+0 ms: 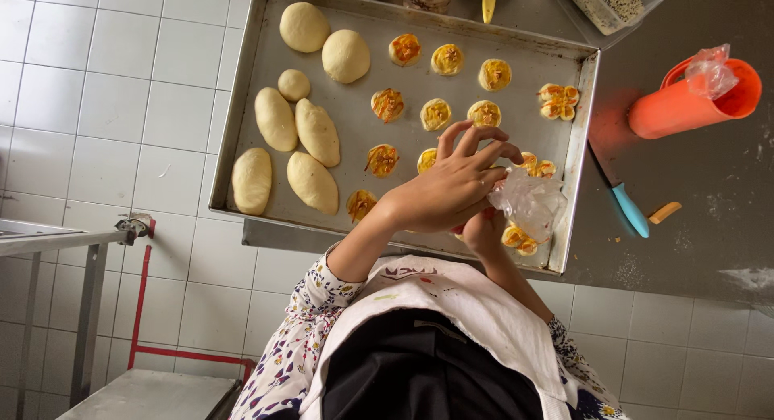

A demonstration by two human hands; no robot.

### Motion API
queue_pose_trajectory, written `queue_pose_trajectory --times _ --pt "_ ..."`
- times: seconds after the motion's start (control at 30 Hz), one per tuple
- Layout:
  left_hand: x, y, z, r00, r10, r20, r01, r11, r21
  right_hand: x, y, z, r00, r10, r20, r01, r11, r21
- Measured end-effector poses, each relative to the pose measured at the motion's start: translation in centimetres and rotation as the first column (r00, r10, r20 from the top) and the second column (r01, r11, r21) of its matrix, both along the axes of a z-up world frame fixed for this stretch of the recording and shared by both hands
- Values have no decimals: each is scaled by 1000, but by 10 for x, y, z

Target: The person uses a stand mixer to mix dough, applies a liquid with a brush to items on a tray, pipes a filling from a plastic bag onto small dough pieces, and sprinkles toppings by hand onto the buns.

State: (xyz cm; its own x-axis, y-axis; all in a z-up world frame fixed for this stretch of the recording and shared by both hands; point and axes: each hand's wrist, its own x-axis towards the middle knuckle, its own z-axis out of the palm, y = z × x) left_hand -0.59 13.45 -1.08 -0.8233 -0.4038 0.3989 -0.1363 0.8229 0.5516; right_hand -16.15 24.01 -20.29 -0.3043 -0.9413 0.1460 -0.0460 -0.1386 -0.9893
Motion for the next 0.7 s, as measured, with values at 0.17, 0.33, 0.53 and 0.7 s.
queue_pose_trajectory --times 0.17,0.33,0.53,0.7 --pt "-7 3 0 999 -41 -2 41 999 -10 -8 17 -23 998 -30 -52 20 983 -184" --pt "-10 6 -1 998 -60 15 60 998 7 -21 27 -21 992 -74 100 59 987 149" --pt "-18 6 -8 998 -61 1 61 998 -21 -23 23 -4 988 -93 -120 90 996 -30" --pt "-39 -13 -16 990 112 -80 -121 986 -113 -49 -35 -41 979 34 202 -1 987 -161"
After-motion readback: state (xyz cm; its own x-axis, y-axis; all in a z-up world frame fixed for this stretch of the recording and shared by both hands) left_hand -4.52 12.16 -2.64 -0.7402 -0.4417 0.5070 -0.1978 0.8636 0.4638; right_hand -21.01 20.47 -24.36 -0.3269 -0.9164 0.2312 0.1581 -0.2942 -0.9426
